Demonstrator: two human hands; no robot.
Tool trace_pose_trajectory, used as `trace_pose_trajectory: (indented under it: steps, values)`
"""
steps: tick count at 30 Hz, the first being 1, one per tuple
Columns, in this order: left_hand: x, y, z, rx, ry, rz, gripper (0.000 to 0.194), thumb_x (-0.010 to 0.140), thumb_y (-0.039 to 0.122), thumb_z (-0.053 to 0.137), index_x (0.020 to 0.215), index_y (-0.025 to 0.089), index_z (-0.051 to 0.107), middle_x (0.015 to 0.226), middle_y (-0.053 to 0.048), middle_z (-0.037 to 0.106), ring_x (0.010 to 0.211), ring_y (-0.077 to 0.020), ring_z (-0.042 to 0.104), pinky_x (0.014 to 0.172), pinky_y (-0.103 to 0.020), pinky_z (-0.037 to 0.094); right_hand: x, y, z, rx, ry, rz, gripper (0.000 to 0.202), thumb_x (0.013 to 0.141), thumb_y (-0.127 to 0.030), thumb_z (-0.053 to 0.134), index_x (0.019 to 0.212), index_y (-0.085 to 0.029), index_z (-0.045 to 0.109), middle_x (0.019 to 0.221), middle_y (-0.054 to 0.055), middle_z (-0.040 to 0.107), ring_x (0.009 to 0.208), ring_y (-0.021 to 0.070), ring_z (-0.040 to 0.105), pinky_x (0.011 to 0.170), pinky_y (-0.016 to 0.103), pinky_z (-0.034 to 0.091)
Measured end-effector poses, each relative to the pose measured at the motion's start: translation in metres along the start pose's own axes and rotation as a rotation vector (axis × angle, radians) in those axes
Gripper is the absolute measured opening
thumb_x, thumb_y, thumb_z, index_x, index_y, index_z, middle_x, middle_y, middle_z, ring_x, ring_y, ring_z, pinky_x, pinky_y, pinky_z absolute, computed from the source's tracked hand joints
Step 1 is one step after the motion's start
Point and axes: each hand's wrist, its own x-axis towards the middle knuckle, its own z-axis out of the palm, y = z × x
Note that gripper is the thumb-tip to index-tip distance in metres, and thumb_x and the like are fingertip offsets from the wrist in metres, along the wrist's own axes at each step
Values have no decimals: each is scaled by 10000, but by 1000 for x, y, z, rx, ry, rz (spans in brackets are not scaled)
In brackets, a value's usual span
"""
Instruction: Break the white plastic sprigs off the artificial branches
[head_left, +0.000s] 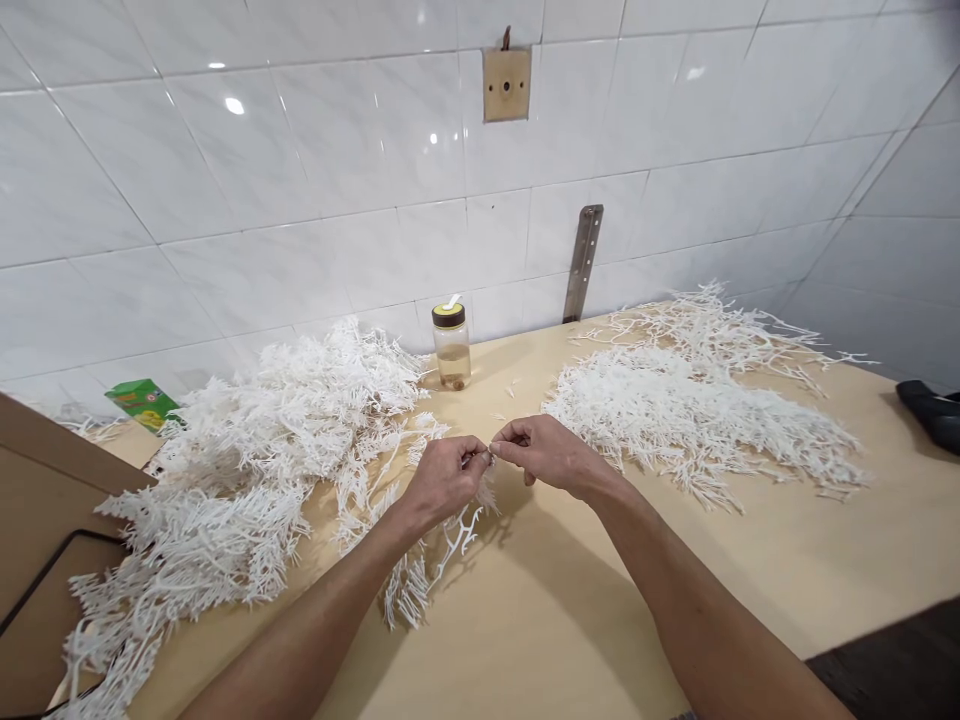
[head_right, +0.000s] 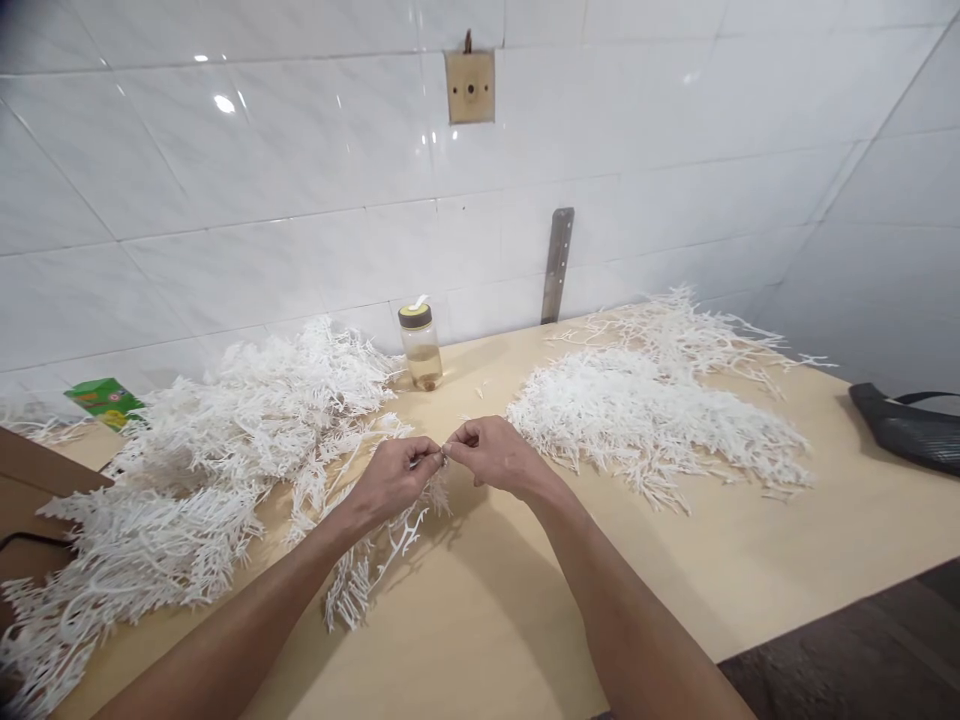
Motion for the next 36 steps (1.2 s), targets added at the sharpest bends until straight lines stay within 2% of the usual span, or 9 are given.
trace_pose_trajectory:
  steps: [7,12,16,19,23,25,30,32,36]
  values:
    - [-1,1,-1,201,32,44,218,812,264,500,619,193,576,577,7,524,554,-138,433,548,-276,250,2,5,-1,-56,29,-41,177,761,-300,606,721,-160,708,621,7,615,505,103,520,478,218,424]
    - [0,-4,1,293,21,60,227,801,229,474,576,197,475,538,22,467,526,-130,374,538,-283,214,4,2,13,-363,121,-131,163,760,-176,548,642,-162,660,583,1,609,539,112,532,520,222,372]
    - [1,-5,-1,118,-70,-50,199,773,206,463,575,195,457,537,33,435,530,-122,365,529,-271,244,7,1,23,-657,226,-141,191,801,-108,507,658,-159,623,710,52,648,612,132,549,551,244,350]
    - [1,-2,-3,-68,-127,-108,166,778,247,483,625,187,509,573,37,447,549,-118,382,535,-259,275,11,12,6,-772,363,9,205,869,-93,449,772,-136,625,824,110,656,633,146,566,568,263,362]
    - [0,0,-2,-146,-97,-85,204,798,319,501,654,178,530,595,42,426,579,-116,370,567,-257,292,11,29,-31,-696,584,115,148,834,-124,515,914,-138,639,899,112,660,778,197,607,662,287,417]
    - [1,-1,0,-157,-75,-66,219,808,339,498,666,176,532,605,41,425,590,-117,373,579,-257,295,8,28,-37,-514,526,102,204,835,-187,541,1002,-139,649,884,93,665,733,181,610,638,277,439]
    - [1,-4,1,-168,-34,-25,210,817,329,487,674,179,520,616,41,421,596,-117,378,578,-254,290,1,9,-15,-87,24,-55,315,864,-424,537,939,-177,717,746,30,652,532,119,539,465,231,415]
    - [1,-4,1,-165,-27,-24,224,817,330,491,649,181,497,605,44,400,590,-115,367,568,-254,279,1,6,-6,-61,-33,-105,310,848,-434,561,907,-181,729,765,31,671,559,119,538,464,222,410]
    - [3,-5,2,-153,-12,-30,226,820,333,500,657,178,525,608,37,437,598,-121,398,571,-255,294,4,8,-1,-112,-3,-129,266,835,-395,582,831,-168,722,731,30,679,591,120,542,522,225,412]
